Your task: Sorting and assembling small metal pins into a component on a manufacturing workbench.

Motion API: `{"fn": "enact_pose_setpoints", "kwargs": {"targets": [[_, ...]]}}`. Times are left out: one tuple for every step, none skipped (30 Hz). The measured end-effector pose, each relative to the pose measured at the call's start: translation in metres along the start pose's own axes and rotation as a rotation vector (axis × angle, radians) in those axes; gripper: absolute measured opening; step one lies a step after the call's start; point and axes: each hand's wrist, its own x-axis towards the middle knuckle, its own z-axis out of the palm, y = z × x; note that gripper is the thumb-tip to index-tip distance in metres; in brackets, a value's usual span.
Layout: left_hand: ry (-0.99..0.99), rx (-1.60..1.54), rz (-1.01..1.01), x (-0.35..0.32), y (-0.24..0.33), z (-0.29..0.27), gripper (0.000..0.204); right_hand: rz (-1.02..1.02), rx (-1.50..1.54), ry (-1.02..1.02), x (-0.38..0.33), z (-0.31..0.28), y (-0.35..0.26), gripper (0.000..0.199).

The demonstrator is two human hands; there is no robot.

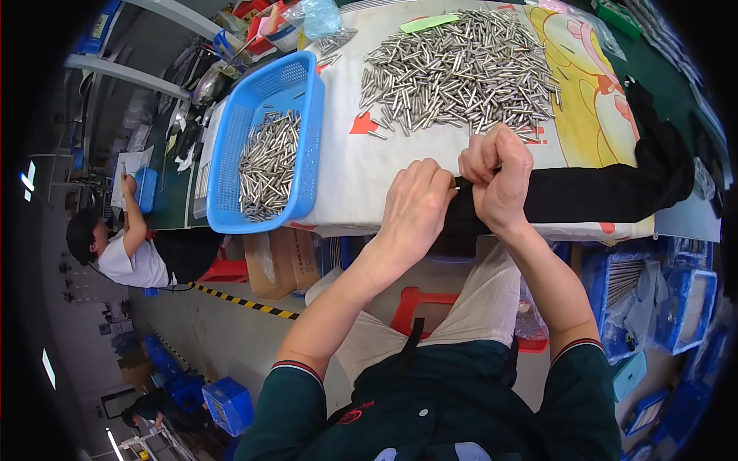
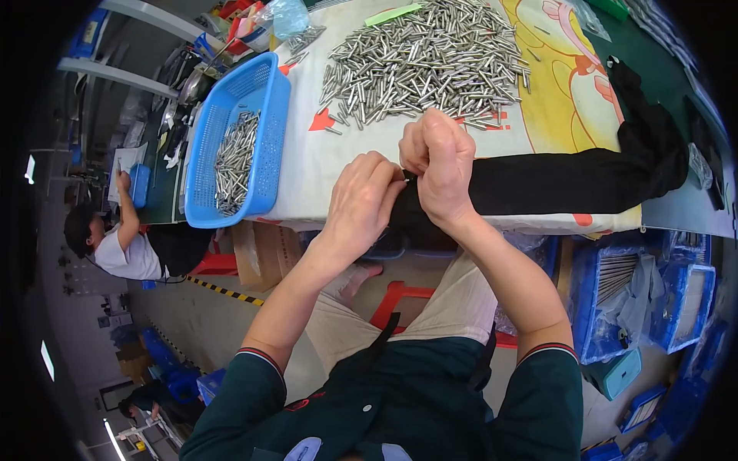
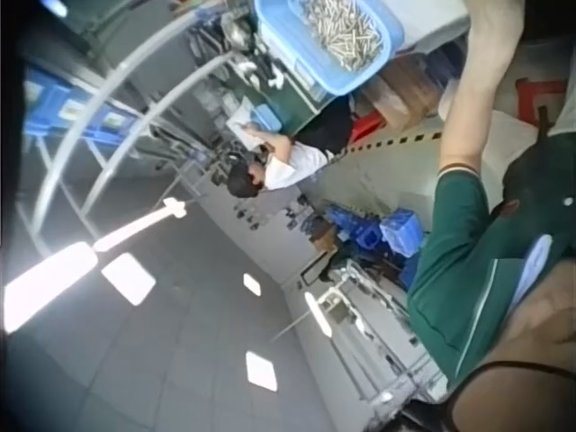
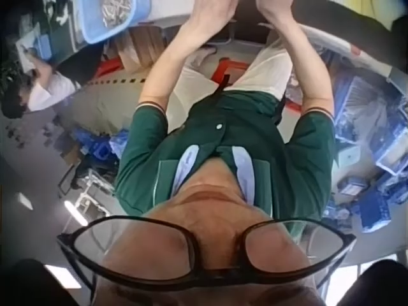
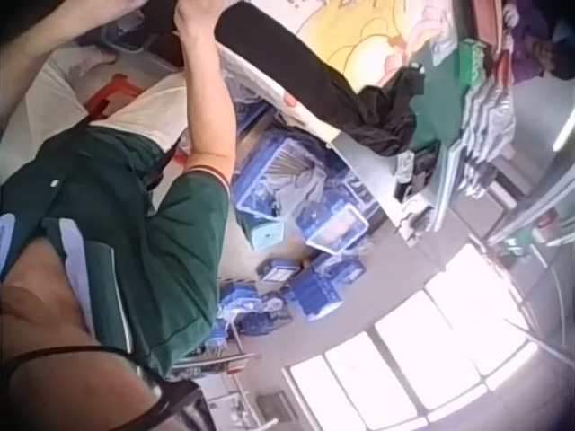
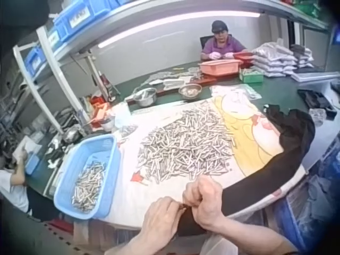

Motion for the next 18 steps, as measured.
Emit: {"fn": "enact_pose_setpoints", "kwargs": {"targets": [[-0.012, -0.031, -0.001, -0.001, -0.002, -0.001, 0.012, 0.002, 0.017, 0.011, 0.001, -0.002, -0.001, 0.037], [-0.003, -0.027, 0.001, 0.000, -0.004, -0.003, 0.012, 0.000, 0.012, 0.020, 0.002, -0.001, -0.003, 0.037], [-0.026, -0.126, -0.104, 0.000, -0.006, -0.006, 0.010, -0.002, 0.014, 0.013, 0.002, -0.001, -0.003, 0.037], [-0.050, -0.226, -0.207, 0.000, -0.008, -0.008, 0.009, -0.003, 0.012, 0.018, 0.002, 0.000, -0.002, 0.037], [-0.038, -0.445, -0.343, 0.000, -0.010, -0.010, 0.008, -0.004, 0.010, 0.024, 0.002, 0.000, -0.001, 0.037], [-0.024, -0.662, -0.476, 0.001, -0.013, -0.014, 0.007, -0.009, 0.012, 0.016, 0.002, 0.001, 0.000, 0.037], [0.022, -0.857, -0.544, 0.003, -0.016, -0.018, 0.012, -0.009, 0.022, 0.014, 0.002, 0.002, 0.001, 0.037], [0.019, -0.938, -0.594, 0.004, -0.019, -0.023, 0.014, -0.008, 0.033, 0.013, 0.002, 0.002, 0.003, 0.037], [0.014, -1.023, -0.641, 0.008, -0.018, -0.031, 0.016, -0.013, 0.022, 0.006, 0.003, 0.000, 0.002, 0.037], [-0.052, -1.142, -0.662, 0.007, -0.026, -0.033, 0.021, -0.001, 0.019, 0.024, 0.004, -0.001, 0.000, 0.036], [-0.047, -1.142, -0.655, 0.007, -0.029, -0.032, 0.021, 0.011, 0.016, 0.042, 0.004, -0.002, -0.002, 0.036], [-0.039, -1.277, -0.680, 0.006, -0.032, -0.032, 0.021, 0.006, 0.017, 0.048, 0.004, -0.002, -0.002, 0.036], [-0.032, -1.413, -0.703, 0.006, -0.034, -0.032, 0.020, 0.006, 0.019, 0.042, 0.004, -0.002, -0.002, 0.036], [-0.027, -1.411, -0.700, 0.005, -0.034, -0.033, 0.020, 0.014, 0.025, 0.052, 0.005, -0.002, -0.002, 0.036], [-0.001, -1.473, -0.766, 0.004, -0.033, -0.032, 0.018, 0.021, 0.027, 0.065, 0.005, -0.002, -0.002, 0.036], [0.024, -1.536, -0.832, 0.003, -0.033, -0.031, 0.017, 0.018, 0.027, 0.071, 0.005, -0.002, -0.001, 0.036], [0.024, -1.539, -0.830, 0.001, -0.035, -0.029, 0.017, 0.017, 0.023, 0.070, 0.005, -0.002, -0.001, 0.036], [0.054, -1.675, -0.877, -0.001, -0.038, -0.028, 0.015, 0.014, 0.033, 0.072, 0.005, -0.001, -0.001, 0.037]]}}
